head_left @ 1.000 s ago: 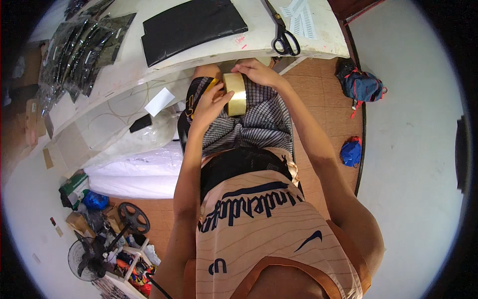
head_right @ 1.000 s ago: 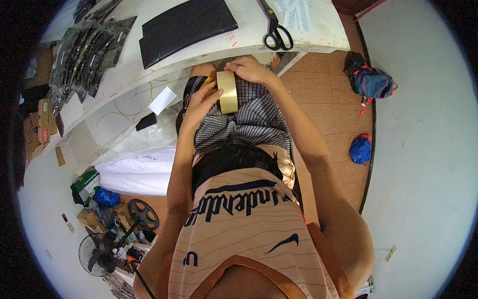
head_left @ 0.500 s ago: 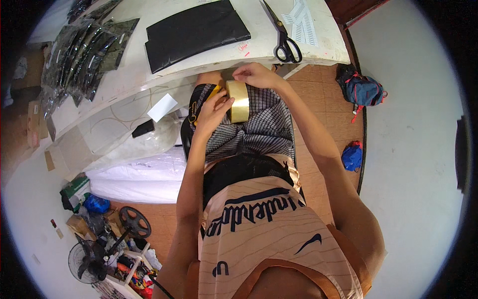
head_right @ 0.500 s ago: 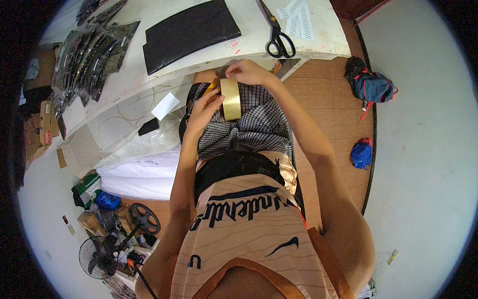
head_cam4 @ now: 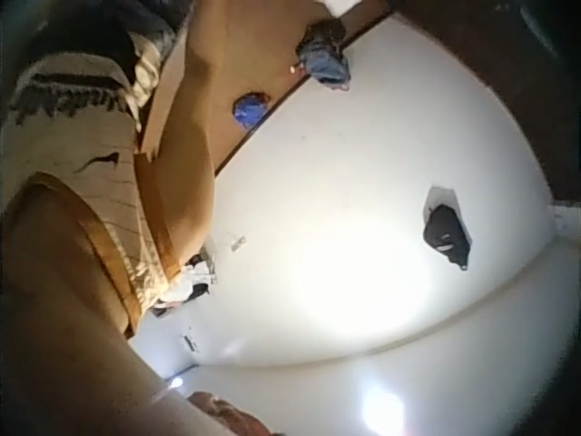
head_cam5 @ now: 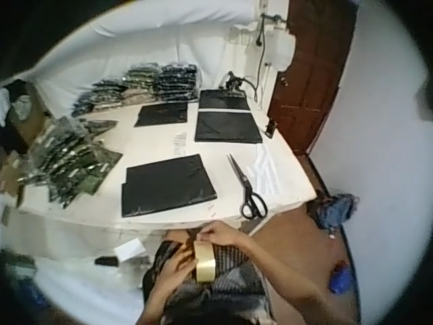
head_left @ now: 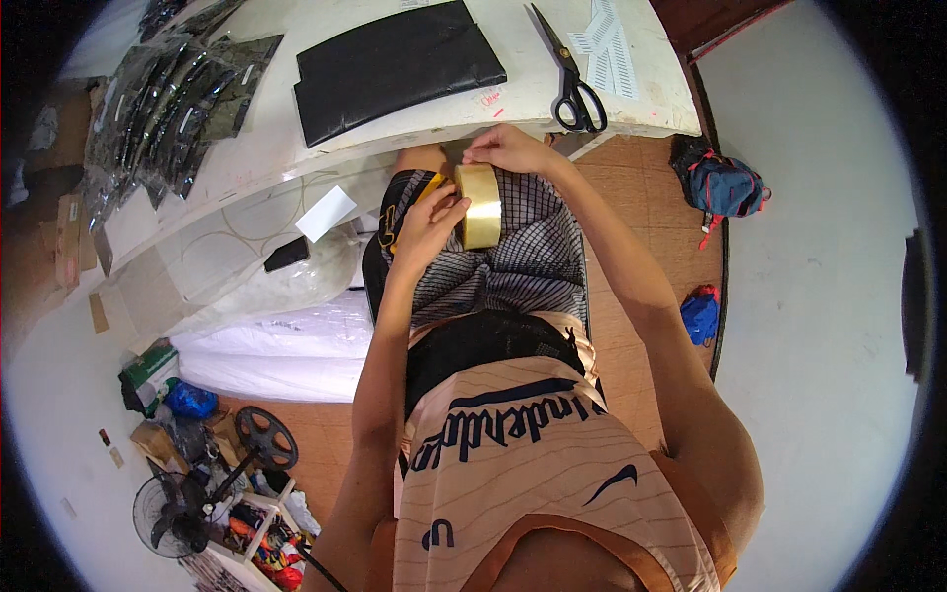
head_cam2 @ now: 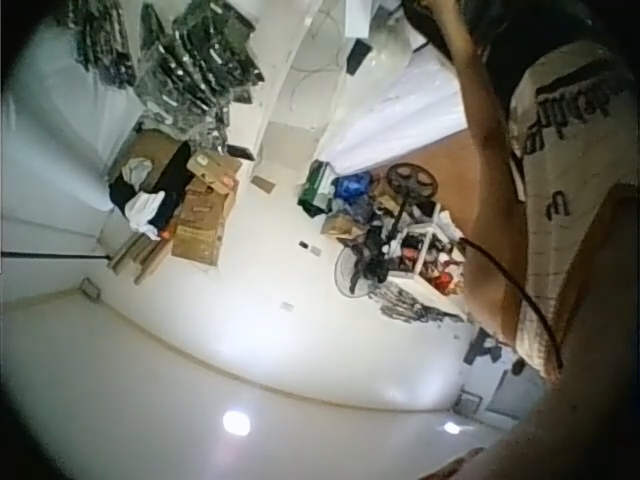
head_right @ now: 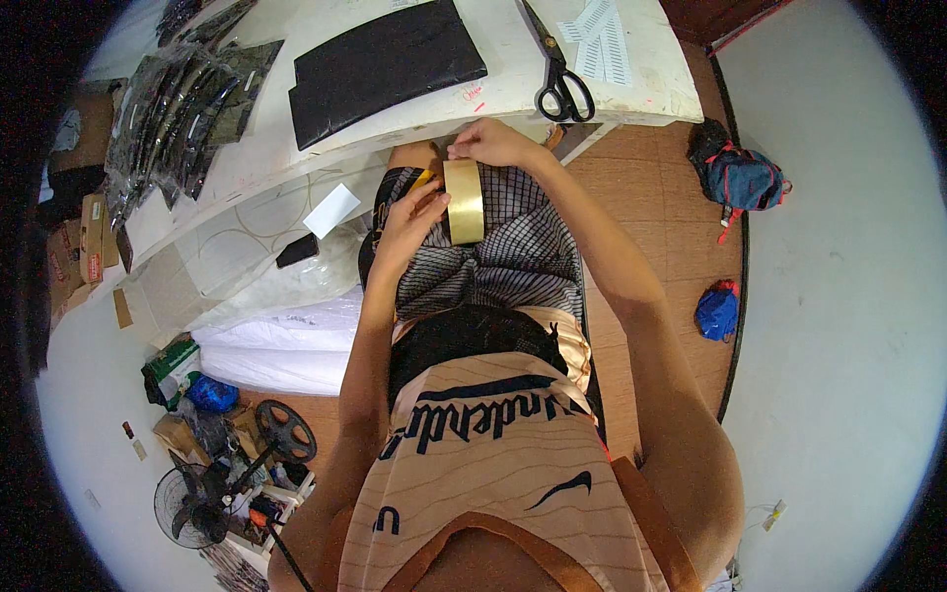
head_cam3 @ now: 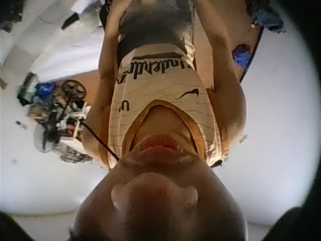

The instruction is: Packing fabric items into black mailers and sealing them with tape.

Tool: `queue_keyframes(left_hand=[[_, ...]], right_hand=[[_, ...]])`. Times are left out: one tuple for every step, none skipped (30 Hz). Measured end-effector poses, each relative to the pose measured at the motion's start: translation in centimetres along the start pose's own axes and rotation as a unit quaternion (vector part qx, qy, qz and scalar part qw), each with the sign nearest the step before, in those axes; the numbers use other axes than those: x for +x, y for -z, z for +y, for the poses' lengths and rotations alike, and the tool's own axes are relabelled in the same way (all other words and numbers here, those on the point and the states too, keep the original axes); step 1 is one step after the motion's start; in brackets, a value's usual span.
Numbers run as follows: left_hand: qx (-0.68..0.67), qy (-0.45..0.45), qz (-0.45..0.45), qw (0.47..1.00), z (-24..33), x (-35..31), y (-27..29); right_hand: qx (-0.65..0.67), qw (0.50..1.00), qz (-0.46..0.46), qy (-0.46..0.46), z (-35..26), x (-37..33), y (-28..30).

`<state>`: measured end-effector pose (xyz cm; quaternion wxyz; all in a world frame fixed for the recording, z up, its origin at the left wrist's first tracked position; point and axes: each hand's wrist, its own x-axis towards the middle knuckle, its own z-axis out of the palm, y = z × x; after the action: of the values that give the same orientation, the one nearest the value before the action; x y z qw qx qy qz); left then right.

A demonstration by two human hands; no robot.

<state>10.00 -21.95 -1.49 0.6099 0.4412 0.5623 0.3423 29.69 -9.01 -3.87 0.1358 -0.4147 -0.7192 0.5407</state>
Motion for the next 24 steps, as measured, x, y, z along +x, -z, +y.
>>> queue_keyframes(left_hand=[[0.0,0.0,0.0,1.0,0.0,0.1,0.0],[-0.02,0.005,0.0,1.0,0.2,0.0,-0.1],[-0.04,0.01,0.0,0.999,0.3,0.0,-0.2],[-0.04,0.01,0.0,0.999,0.5,0.1,-0.5],[-0.076,0.043,0.007,0.996,1.1,0.1,-1.0],[-0.112,0.076,0.014,0.991,1.3,0.1,-1.4],[-0.112,0.077,0.012,0.991,1.2,0.1,-1.7],[-0.097,0.077,-0.001,0.992,1.0,0.1,-1.6],[-0.081,0.078,-0.014,0.994,0.7,0.0,-1.5],[-0.084,0.081,-0.011,0.993,0.0,-0.2,-1.3],[-0.101,0.058,-0.046,0.992,-1.0,-0.4,-1.2],[-0.118,0.037,-0.082,0.989,-1.3,-0.8,-1.2],[-0.114,0.042,-0.089,0.989,-1.6,-1.1,-1.2],[-0.118,0.046,-0.089,0.988,-1.7,-1.4,-1.4],[-0.106,0.035,-0.105,0.988,-1.9,-1.7,-1.4],[-0.095,0.024,-0.122,0.988,-2.0,-2.0,-1.4],[-0.094,0.01,-0.147,0.985,-1.9,-2.3,-1.4],[-0.098,0.015,-0.146,0.984,-2.0,-2.6,-1.3],[-0.082,0.007,-0.143,0.986,-2.0,-2.8,-1.3],[-0.064,0.0,-0.143,0.988,-2.2,-3.1,-1.3],[-0.079,0.005,-0.153,0.985,-2.5,-3.2,-1.3],[-0.081,0.009,-0.155,0.984,-2.7,-3.3,-1.3],[-0.07,0.0,-0.162,0.984,-2.6,-3.5,-1.3],[-0.058,-0.009,-0.169,0.984,-2.5,-3.6,-1.4]], right_hand=[[0.017,1.0,0.0,-0.02,0.3,0.1,0.0],[0.017,1.0,-0.001,-0.02,0.5,0.3,-0.2],[0.006,0.999,0.007,-0.039,0.6,0.4,-0.4],[-0.005,0.998,0.015,-0.058,0.8,0.5,-0.6],[-0.004,0.998,0.015,-0.06,1.1,0.7,-0.7],[-0.037,0.996,0.014,-0.086,1.4,1.0,-0.8],[-0.069,0.991,0.013,-0.113,1.8,1.0,-0.9],[-0.07,0.991,0.009,-0.112,1.3,1.1,-0.9],[-0.061,0.993,0.001,-0.105,0.8,0.8,-0.9],[-0.053,0.994,-0.008,-0.1,0.4,0.5,-0.9],[-0.054,0.993,-0.012,-0.101,-0.1,-0.2,-0.8],[-0.068,0.995,0.0,-0.072,-0.3,-1.2,-0.7],[-0.081,0.996,0.012,-0.043,-0.5,-2.2,-0.8],[-0.08,0.996,0.007,-0.047,-0.3,-3.2,-0.9],[-0.064,0.997,0.032,0.008,-0.1,-4.1,-1.0],[-0.047,0.995,0.056,0.063,0.0,-5.1,-1.4],[-0.012,0.997,0.069,0.027,-1.5,-6.4,-1.8],[-0.011,0.998,0.064,0.022,-2.5,-7.2,-2.0],[-0.009,0.997,0.071,0.014,-3.2,-7.9,-2.1],[-0.007,0.997,0.08,0.005,-3.7,-8.5,-2.3],[-0.005,0.997,0.079,0.0,-4.1,-9.1,-2.6],[-0.022,0.994,0.105,0.02,-4.4,-9.7,-2.8],[-0.039,0.99,0.131,0.039,-4.7,-10.2,-3.1],[-0.037,0.99,0.133,0.036,-5.0,-10.6,-3.2]])
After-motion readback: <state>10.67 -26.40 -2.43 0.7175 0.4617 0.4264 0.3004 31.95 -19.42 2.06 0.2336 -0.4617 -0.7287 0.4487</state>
